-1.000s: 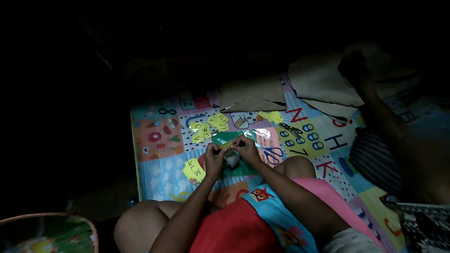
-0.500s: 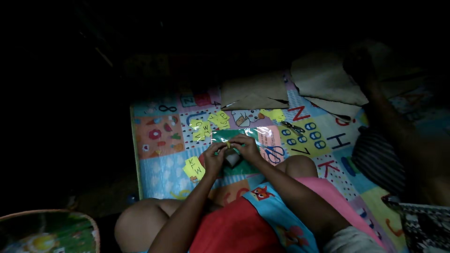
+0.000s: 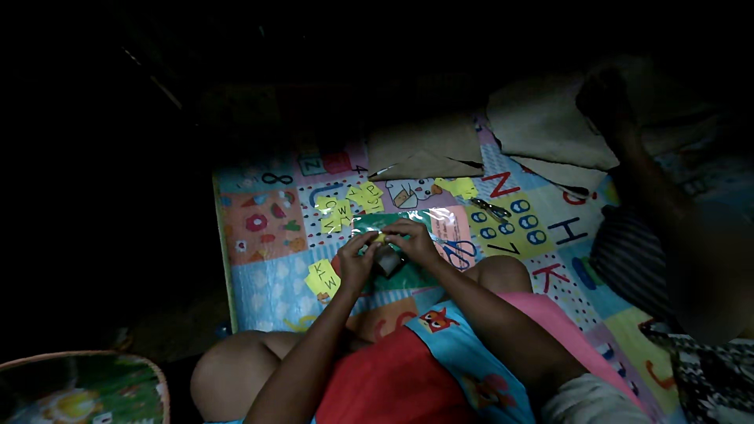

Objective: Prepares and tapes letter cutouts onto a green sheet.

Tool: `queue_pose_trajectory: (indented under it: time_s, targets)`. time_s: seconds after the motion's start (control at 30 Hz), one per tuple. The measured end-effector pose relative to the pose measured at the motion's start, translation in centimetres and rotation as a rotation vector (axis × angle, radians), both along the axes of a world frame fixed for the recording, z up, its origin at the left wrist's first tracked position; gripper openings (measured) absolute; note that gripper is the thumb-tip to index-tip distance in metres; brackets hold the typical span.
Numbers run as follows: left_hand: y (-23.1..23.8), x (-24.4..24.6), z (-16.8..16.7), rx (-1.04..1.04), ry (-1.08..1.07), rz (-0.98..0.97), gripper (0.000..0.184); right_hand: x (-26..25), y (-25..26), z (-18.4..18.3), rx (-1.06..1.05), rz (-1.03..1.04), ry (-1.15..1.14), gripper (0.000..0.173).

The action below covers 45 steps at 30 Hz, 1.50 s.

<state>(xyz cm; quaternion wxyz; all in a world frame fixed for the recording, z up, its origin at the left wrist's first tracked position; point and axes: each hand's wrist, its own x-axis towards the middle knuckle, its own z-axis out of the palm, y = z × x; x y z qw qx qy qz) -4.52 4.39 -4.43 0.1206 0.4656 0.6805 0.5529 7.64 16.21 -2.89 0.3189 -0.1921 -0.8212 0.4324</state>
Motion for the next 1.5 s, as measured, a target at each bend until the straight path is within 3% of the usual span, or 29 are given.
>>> queue_pose_trajectory:
  time_s: [1.5]
  targets:
    - [-0.2,0.8,1.9,-0.136,-0.037,0.056,0.014,0.6,0.0,1.3,0.016,-0.031,-0.141,0.012]
